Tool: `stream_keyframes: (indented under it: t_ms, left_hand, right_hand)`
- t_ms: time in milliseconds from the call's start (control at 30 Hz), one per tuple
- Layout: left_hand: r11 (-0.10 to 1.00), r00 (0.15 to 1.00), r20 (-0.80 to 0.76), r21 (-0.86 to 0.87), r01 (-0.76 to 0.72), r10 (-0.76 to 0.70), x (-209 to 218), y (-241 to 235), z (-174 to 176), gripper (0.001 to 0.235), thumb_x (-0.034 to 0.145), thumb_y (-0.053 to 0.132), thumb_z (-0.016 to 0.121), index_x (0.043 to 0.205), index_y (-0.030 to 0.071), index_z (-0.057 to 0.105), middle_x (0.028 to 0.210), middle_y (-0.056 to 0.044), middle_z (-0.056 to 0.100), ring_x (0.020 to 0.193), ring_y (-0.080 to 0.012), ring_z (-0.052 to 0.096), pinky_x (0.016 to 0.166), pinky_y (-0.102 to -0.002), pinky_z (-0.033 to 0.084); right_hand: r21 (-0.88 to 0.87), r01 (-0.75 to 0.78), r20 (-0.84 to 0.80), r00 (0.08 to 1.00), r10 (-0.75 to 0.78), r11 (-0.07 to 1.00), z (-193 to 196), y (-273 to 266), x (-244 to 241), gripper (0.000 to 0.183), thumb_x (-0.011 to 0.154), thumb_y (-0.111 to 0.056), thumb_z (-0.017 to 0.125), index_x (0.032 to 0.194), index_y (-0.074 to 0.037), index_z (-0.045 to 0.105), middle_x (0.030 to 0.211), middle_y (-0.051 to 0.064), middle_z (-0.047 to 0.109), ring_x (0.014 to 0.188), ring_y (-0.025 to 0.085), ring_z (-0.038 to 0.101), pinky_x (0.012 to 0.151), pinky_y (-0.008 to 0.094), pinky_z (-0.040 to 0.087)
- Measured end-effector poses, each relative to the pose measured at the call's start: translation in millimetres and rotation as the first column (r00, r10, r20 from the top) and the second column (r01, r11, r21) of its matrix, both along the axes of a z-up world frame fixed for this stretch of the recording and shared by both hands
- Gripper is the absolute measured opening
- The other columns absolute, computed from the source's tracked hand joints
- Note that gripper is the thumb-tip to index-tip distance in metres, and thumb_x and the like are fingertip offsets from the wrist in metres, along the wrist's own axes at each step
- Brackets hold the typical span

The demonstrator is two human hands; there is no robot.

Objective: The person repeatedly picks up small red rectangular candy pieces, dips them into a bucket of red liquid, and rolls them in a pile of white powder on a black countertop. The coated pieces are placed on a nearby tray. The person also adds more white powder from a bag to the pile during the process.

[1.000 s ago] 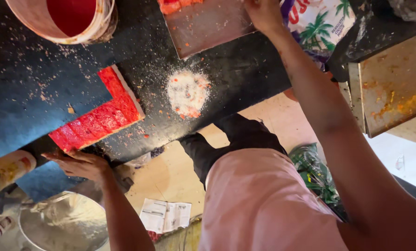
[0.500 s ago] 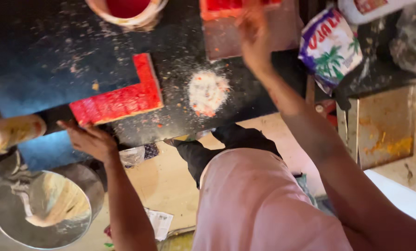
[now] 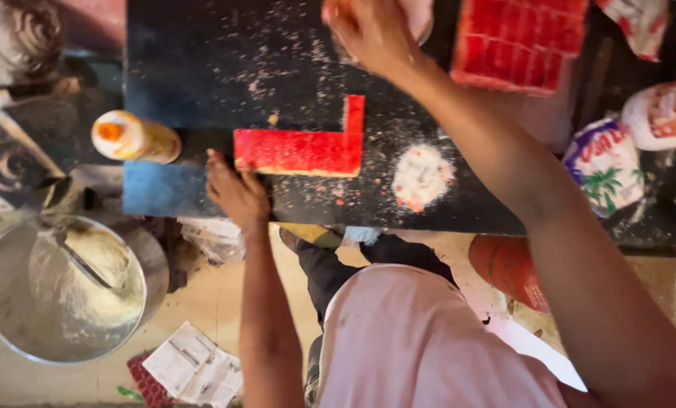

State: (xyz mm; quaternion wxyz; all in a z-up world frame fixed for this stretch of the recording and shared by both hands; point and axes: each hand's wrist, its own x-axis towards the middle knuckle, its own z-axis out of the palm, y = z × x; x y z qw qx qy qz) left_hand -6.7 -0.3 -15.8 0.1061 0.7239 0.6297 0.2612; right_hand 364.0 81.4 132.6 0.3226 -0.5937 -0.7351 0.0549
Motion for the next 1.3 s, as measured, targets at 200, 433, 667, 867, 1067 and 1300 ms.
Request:
stream_keyframes:
  t_ms: [200, 433, 667, 867, 1067, 1300]
  left_hand:
    - [0.999, 0.998, 0.055, -0.035, -0.021, 0.023, -1, 0, -5, 0.071, 0.105, 0.036, 0.055, 0.161, 0.001, 0.031, 0.166, -0.018, 0.037, 0.153, -0.0366, 0.035, 0.122, -0.058, 0.024]
    - [0.994, 0.993, 0.115, -0.103, -0.025, 0.036, 4, -1, 10, 0.077, 0.1, 0.04, 0.058, 0.161, 0.002, 0.03, 0.157, -0.019, 0.043, 0.151, -0.0359, 0.035, 0.123, -0.057, 0.024]
    - [0.993, 0.999, 0.017, -0.111, -0.032, 0.034, 4, 0, 11, 0.075, 0.104, 0.046, 0.046, 0.162, 0.003, 0.03, 0.157, -0.017, 0.044, 0.152, -0.0331, 0.037, 0.123, -0.051, 0.026]
    - [0.998, 0.997, 0.067, -0.045, -0.044, 0.047, 4, 3, -2, 0.075, 0.099, 0.038, 0.06, 0.16, 0.004, 0.032, 0.157, -0.024, 0.043, 0.149, -0.0396, 0.036, 0.119, -0.059, 0.024]
    - [0.999, 0.994, 0.105, 0.039, -0.026, 0.022, 1, 0, -4, 0.071, 0.1, 0.033, 0.063, 0.16, 0.006, 0.035, 0.158, -0.023, 0.045, 0.149, -0.0377, 0.039, 0.12, -0.059, 0.027]
    - [0.998, 1.0, -0.001, -0.059, 0.016, -0.016, 4, 1, 9, 0.068, 0.108, 0.04, 0.044, 0.16, -0.002, 0.03, 0.159, -0.02, 0.045, 0.153, -0.0347, 0.034, 0.122, -0.054, 0.024]
  right_hand:
    - [-0.303, 0.164, 0.267, 0.96, -0.082, 0.939, -71, -75, -55, 0.064, 0.081, -0.049, 0.082, 0.118, 0.002, 0.069, 0.106, 0.027, 0.069, 0.099, 0.043, 0.064, 0.084, 0.051, 0.052]
    - [-0.398, 0.267, 0.227, 0.956, -0.187, 0.878, -140, -39, -23, 0.042, 0.091, -0.03, 0.078, 0.118, 0.002, 0.071, 0.116, 0.027, 0.068, 0.108, 0.044, 0.063, 0.098, 0.05, 0.051]
    - [-0.423, 0.038, 0.113, 0.993, 0.011, 0.905, -151, -28, -23, 0.116, 0.073, -0.039, 0.094, 0.156, 0.015, 0.034, 0.144, 0.045, 0.042, 0.135, 0.058, 0.041, 0.113, 0.055, 0.036]
    - [-0.359, -0.064, 0.0, 0.998, 0.069, 0.931, -93, -42, -39, 0.107, 0.073, -0.026, 0.09, 0.16, 0.002, 0.033, 0.157, 0.026, 0.044, 0.144, 0.043, 0.048, 0.121, 0.046, 0.038]
    - [-0.306, -0.156, -0.602, 0.796, -0.065, 0.939, -17, -48, 5, 0.102, 0.082, -0.007, 0.086, 0.161, -0.012, 0.022, 0.157, 0.017, 0.043, 0.143, 0.03, 0.05, 0.114, 0.044, 0.048]
    - [-0.549, 0.162, -0.201, 0.927, -0.318, 0.82, -3, 37, 79, 0.104, 0.075, -0.022, 0.096, 0.154, -0.004, 0.031, 0.147, 0.023, 0.053, 0.131, 0.033, 0.058, 0.106, 0.039, 0.051]
